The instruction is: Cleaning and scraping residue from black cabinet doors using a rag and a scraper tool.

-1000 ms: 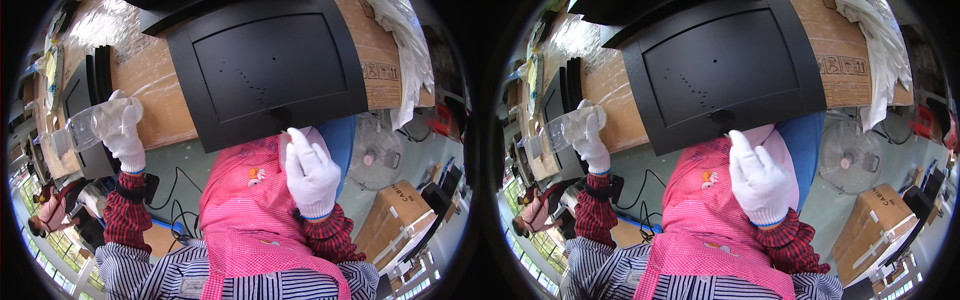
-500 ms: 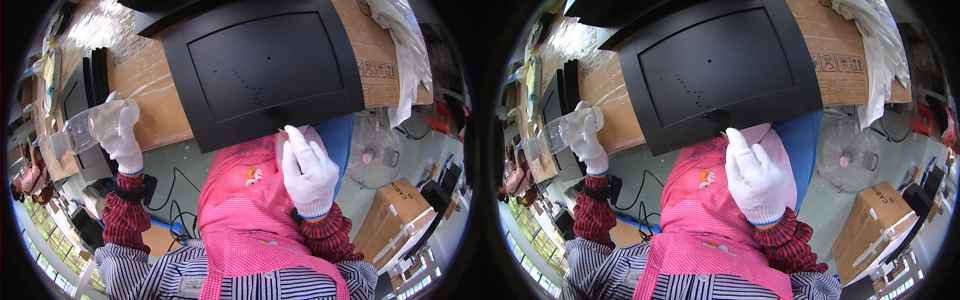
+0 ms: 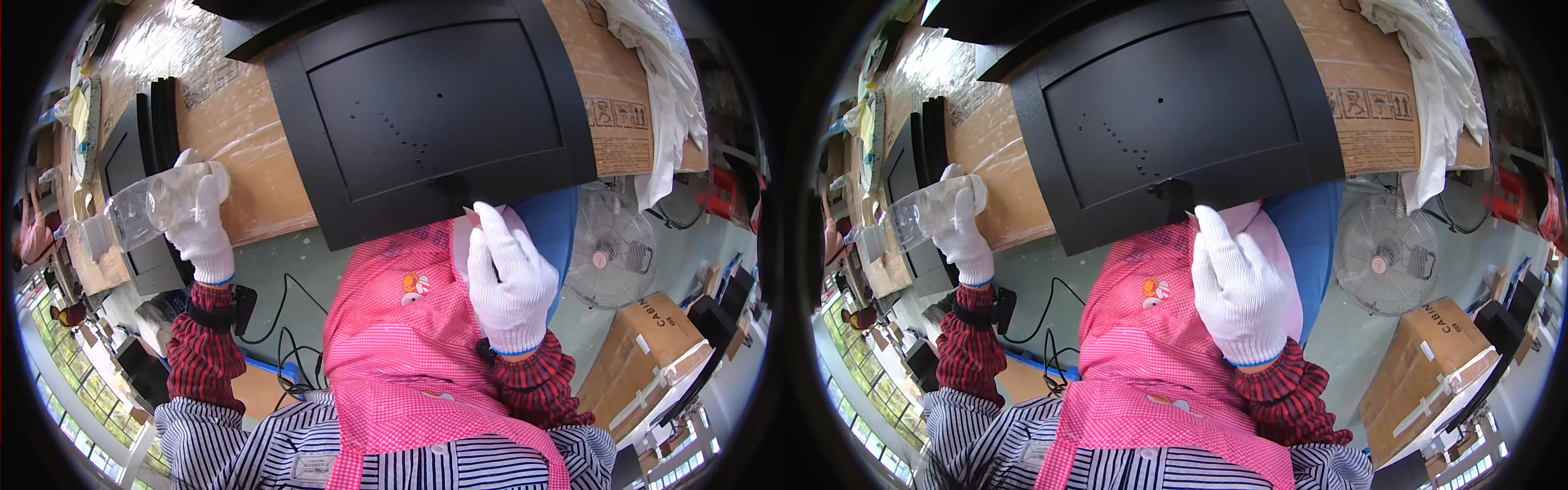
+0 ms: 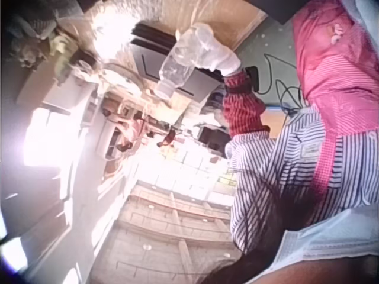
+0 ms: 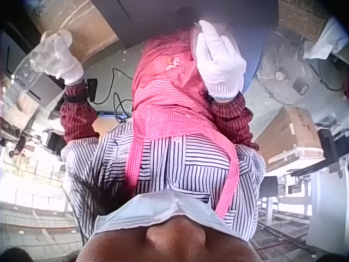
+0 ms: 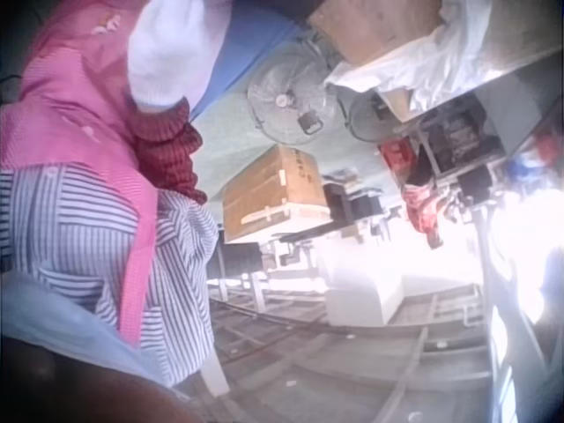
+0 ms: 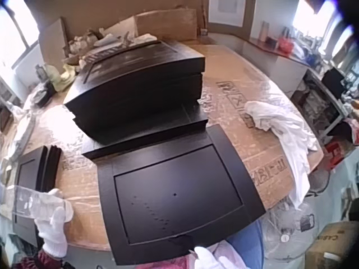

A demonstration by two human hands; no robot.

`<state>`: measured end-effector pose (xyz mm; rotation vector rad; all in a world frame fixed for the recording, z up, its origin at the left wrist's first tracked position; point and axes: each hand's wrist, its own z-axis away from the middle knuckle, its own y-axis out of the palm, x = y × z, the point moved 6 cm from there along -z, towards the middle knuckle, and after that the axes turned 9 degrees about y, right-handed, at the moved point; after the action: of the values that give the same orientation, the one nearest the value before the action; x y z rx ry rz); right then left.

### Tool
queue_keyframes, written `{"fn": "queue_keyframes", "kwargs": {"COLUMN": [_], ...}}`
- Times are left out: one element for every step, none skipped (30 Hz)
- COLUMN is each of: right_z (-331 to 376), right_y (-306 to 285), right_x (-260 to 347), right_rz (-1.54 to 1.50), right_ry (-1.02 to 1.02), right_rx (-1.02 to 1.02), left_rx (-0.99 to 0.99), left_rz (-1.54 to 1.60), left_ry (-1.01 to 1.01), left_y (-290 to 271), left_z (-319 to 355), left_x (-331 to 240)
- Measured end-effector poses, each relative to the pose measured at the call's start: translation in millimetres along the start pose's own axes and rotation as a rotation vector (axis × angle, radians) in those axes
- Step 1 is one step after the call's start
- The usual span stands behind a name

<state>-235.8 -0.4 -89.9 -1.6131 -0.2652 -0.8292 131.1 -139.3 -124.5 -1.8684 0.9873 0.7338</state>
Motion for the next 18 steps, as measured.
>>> {"fn": "queue_keyframes", "kwargs": {"right_z": [4, 6, 5, 2, 0, 2, 2, 4, 5, 4, 3, 3, 4, 4, 5, 4, 2, 1], "right_y": [0, 1, 1, 1, 2, 2, 1, 1, 2, 4, 5, 3, 2, 2, 4, 5, 6, 5], "right_x": [1, 1, 1, 2, 3, 0, 1, 4, 5, 1, -3, -6, -4, 0, 2, 0, -4, -6], "right_rz": [0.015, 0.031, 0.031, 0.024, 0.017, -0.003, -0.003, 0.03, 0.062, 0.062, 0.032, 0.002, 0.003, 0.028, 0.053, 0.054, 0.02, -0.013], "right_ry": [-0.003, -0.007, -0.007, -0.01, -0.013, -0.042, -0.043, -0.035, -0.028, -0.028, -0.053, -0.078, -0.078, -0.081, -0.084, -0.084, -0.086, -0.089], "right_rx": [0.015, 0.03, 0.03, 0.019, 0.009, -0.039, -0.037, 0.004, 0.045, 0.043, -0.023, -0.089, -0.087, -0.041, 0.004, 0.004, -0.036, -0.076], "left_rx": [-0.006, -0.005, 0.016, 0.037, 0.037, 0.046, 0.055, 0.054, 0.034, 0.015, 0.015, 0.009, 0.003, 0.003, 0.009, 0.014, 0.014, 0.01], "left_rz": [0.014, 0.015, 0.008, 0.0, 0.0, -0.001, -0.002, -0.004, -0.006, -0.006, -0.005, 0.012, 0.029, 0.029, 0.02, 0.011, 0.012, 0.021], "left_ry": [0.001, 0.001, -0.021, -0.045, -0.045, -0.041, -0.039, -0.041, -0.018, 0.008, 0.01, 0.005, -0.003, -0.005, -0.006, -0.007, -0.007, -0.004], "left_y": [1, -1, -3, -4, -6, -6, -6, -5, -3, -1, 0, 0, -1, -2, -2, -1, -1, 1], "left_z": [0, -1, -2, -2, -2, -2, -2, -2, -2, -2, -1, 0, 0, 0, 0, -1, -1, -1], "left_x": [0, 0, 2, 4, 5, 6, 7, 6, 1, -3, -3, -2, 0, 1, 1, 0, 1, 2]}}
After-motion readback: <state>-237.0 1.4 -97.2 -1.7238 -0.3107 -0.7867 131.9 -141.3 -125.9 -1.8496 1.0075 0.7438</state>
